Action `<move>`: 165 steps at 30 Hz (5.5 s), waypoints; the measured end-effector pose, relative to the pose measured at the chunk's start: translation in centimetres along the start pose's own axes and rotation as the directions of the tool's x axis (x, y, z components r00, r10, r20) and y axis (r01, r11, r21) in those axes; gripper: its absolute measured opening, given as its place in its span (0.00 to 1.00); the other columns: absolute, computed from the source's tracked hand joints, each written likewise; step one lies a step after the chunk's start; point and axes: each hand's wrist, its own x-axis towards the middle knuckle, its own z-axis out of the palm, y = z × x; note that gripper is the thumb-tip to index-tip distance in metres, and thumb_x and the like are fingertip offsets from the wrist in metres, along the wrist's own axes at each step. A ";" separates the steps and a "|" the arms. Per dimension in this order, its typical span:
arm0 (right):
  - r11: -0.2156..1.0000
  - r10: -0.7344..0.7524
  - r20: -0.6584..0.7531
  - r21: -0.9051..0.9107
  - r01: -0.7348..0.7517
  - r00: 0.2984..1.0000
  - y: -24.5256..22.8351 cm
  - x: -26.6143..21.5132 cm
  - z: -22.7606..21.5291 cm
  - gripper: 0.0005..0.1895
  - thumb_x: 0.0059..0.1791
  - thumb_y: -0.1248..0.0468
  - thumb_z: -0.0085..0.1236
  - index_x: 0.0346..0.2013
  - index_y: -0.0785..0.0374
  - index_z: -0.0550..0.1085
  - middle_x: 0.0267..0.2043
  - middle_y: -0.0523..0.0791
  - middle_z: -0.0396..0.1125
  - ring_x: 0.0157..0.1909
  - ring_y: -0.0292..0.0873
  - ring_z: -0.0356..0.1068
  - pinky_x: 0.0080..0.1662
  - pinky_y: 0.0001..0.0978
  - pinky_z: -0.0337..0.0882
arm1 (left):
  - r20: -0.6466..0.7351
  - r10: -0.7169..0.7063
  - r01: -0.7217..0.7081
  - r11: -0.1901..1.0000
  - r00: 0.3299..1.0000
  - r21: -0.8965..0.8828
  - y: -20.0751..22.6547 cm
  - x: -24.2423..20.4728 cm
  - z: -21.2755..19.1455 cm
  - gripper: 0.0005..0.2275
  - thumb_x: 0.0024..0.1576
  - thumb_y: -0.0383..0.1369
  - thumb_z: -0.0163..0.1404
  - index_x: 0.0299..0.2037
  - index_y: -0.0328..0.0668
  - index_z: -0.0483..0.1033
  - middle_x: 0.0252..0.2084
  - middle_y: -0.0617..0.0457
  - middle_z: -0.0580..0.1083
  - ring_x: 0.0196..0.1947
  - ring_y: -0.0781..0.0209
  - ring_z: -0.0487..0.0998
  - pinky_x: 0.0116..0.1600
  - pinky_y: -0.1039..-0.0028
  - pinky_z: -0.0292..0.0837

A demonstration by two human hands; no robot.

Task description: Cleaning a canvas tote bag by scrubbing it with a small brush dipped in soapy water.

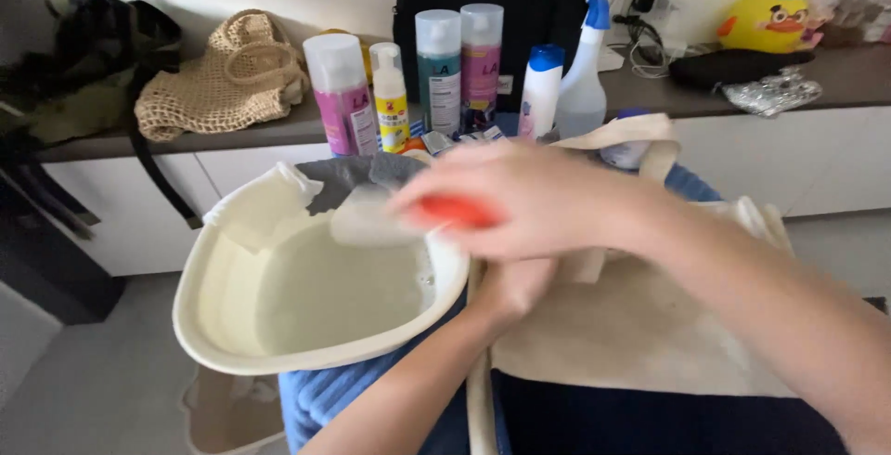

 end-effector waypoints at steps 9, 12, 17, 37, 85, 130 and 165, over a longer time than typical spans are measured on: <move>0.911 0.173 0.492 -0.409 0.051 0.853 1.3 10.5 11.0 0.19 0.47 0.52 0.47 0.50 0.37 0.78 0.43 0.46 0.74 0.46 0.53 0.77 0.45 0.52 0.74 | -0.100 0.349 -0.331 0.930 0.932 0.163 -3.3 3.9 1.3 0.14 0.57 0.46 0.38 0.34 0.52 0.76 0.28 0.53 0.73 0.32 0.52 0.78 0.44 0.65 0.70; 0.964 0.142 0.573 -0.266 0.020 0.807 -2.0 9.5 6.2 0.21 0.49 0.46 0.47 0.56 0.33 0.75 0.46 0.45 0.73 0.47 0.52 0.77 0.45 0.48 0.75 | -0.107 0.462 -0.432 0.874 0.880 0.224 -4.4 5.5 2.0 0.13 0.58 0.45 0.41 0.31 0.50 0.73 0.23 0.53 0.71 0.29 0.51 0.77 0.42 0.62 0.70; 0.978 0.026 0.290 -0.206 0.036 0.957 -2.8 7.9 2.0 0.19 0.52 0.59 0.46 0.55 0.56 0.76 0.43 0.55 0.74 0.33 0.49 0.77 0.39 0.40 0.78 | -0.089 0.659 -0.603 0.727 0.747 0.328 -7.4 7.0 2.9 0.14 0.58 0.45 0.47 0.25 0.48 0.69 0.14 0.53 0.66 0.23 0.47 0.75 0.37 0.57 0.71; 0.980 -0.002 0.268 -0.193 0.056 0.963 -2.2 4.1 2.9 0.17 0.53 0.51 0.47 0.51 0.48 0.79 0.47 0.51 0.72 0.46 0.61 0.75 0.46 0.56 0.75 | -0.113 0.674 -0.671 0.738 0.730 0.063 -6.7 6.9 2.1 0.13 0.60 0.42 0.43 0.38 0.42 0.77 0.36 0.49 0.77 0.42 0.57 0.78 0.44 0.62 0.73; 0.854 0.087 -0.635 -0.350 -0.386 0.768 4.2 -13.1 10.0 0.08 0.49 0.60 0.59 0.43 0.48 0.76 0.33 0.41 0.69 0.30 0.46 0.75 0.30 0.34 0.75 | -0.433 0.180 -0.428 0.687 0.883 -0.587 -2.4 2.1 2.4 0.07 0.65 0.27 0.42 0.36 0.38 0.74 0.27 0.52 0.71 0.28 0.64 0.73 0.38 0.72 0.73; 0.925 0.228 -0.542 -0.138 -0.353 0.809 4.0 -13.5 7.6 0.15 0.51 0.65 0.55 0.52 0.60 0.75 0.43 0.43 0.73 0.30 0.41 0.73 0.36 0.31 0.73 | -0.332 0.175 -0.332 0.796 0.927 -0.507 -1.4 1.3 2.6 0.06 0.65 0.33 0.41 0.38 0.42 0.69 0.33 0.53 0.72 0.34 0.66 0.73 0.43 0.74 0.74; 0.869 0.260 -0.734 -0.107 -0.484 0.628 14.5 -19.6 1.4 0.16 0.47 0.64 0.63 0.25 0.61 0.62 0.25 0.45 0.58 0.25 0.42 0.52 0.33 0.37 0.53 | 0.087 0.335 -0.313 0.929 0.938 -0.198 -0.2 -2.7 1.2 0.16 0.65 0.45 0.48 0.26 0.49 0.75 0.22 0.63 0.60 0.26 0.72 0.58 0.33 0.75 0.51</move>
